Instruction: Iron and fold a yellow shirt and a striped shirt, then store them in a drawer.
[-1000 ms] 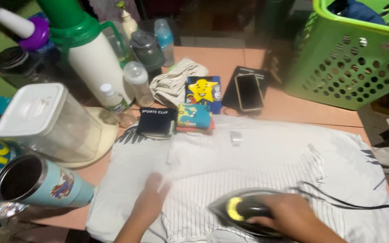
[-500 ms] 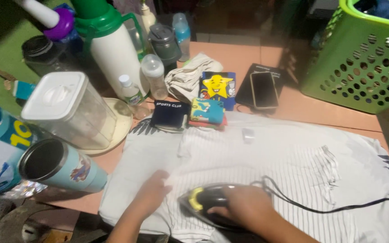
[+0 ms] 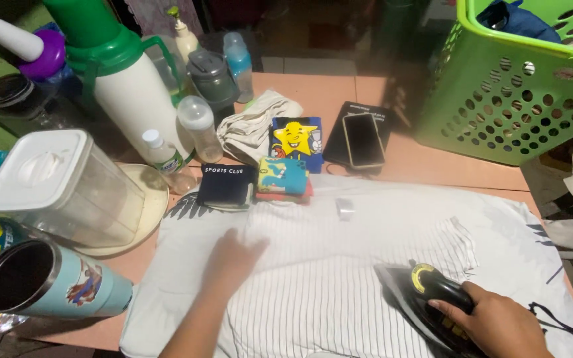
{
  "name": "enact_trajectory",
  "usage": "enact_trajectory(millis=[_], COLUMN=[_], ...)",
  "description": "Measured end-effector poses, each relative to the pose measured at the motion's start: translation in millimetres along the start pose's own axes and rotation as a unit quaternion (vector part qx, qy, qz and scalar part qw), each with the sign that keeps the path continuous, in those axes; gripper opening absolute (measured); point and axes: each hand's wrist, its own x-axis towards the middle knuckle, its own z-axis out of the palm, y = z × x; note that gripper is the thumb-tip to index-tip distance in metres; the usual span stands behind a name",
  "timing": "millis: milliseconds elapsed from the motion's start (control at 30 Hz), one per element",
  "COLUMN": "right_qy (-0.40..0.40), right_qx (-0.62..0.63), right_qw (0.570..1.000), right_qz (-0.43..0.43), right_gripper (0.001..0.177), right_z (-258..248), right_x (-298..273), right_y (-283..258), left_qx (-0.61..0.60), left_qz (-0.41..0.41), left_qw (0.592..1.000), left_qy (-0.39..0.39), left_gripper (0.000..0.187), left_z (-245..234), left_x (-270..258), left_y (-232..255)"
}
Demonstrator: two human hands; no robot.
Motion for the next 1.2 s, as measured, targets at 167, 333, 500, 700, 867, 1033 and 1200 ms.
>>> enact_trajectory(millis=[167,333,500,700,867,1033,1200], right_qy=[0.029,0.028,0.029,0.082,0.073,0.047,-0.027], right_qx=[0.04,0.047,0.1,0.16,0.115,0.075,0.042], right_qw=[0.998,0.991,0.973,0.945,0.951,0.979,0.998], right_qz=[-0.045,-0.12,-0.203,-0.272,-0.278,-0.181,-0.044], right_gripper=[0.064,0.061,0.056,0.052,0.049,0.05,0.057], right_z=[0.7,-15.5,-45.2,-63.0,-59.9,-58.7,-56.2], right_x=[-1.6,-7.5,-20.8,-22.2,-12.4,12.9,50.0], right_y=[-21.7,-84.2,-167.9,-221.8,-204.0,-133.4,-54.2], left_qx=[-0.008,-0.223,-0.282,-0.272,-0.229,-0.166,-0.164], left_qz=[-0.015,-0.019,-0.058,-0.076,-0.053,-0.029,-0.031], left_qw=[0.997,0.959,0.943,0.942,0.946,0.946,0.94], left_qy=[0.078,0.173,0.169,0.18,0.224,0.276,0.299], left_gripper=[0.056,0.052,0.046,0.047,0.046,0.034,0.031], left_z=[61.5,42.7,34.6,31.7,53.0,76.0,74.8], left_x=[62.9,54.4,43.1,34.5,46.4,62.9,57.6], left_y=[-29.7,-28.9,-21.7,-12.8,-19.3,-34.0,-29.1])
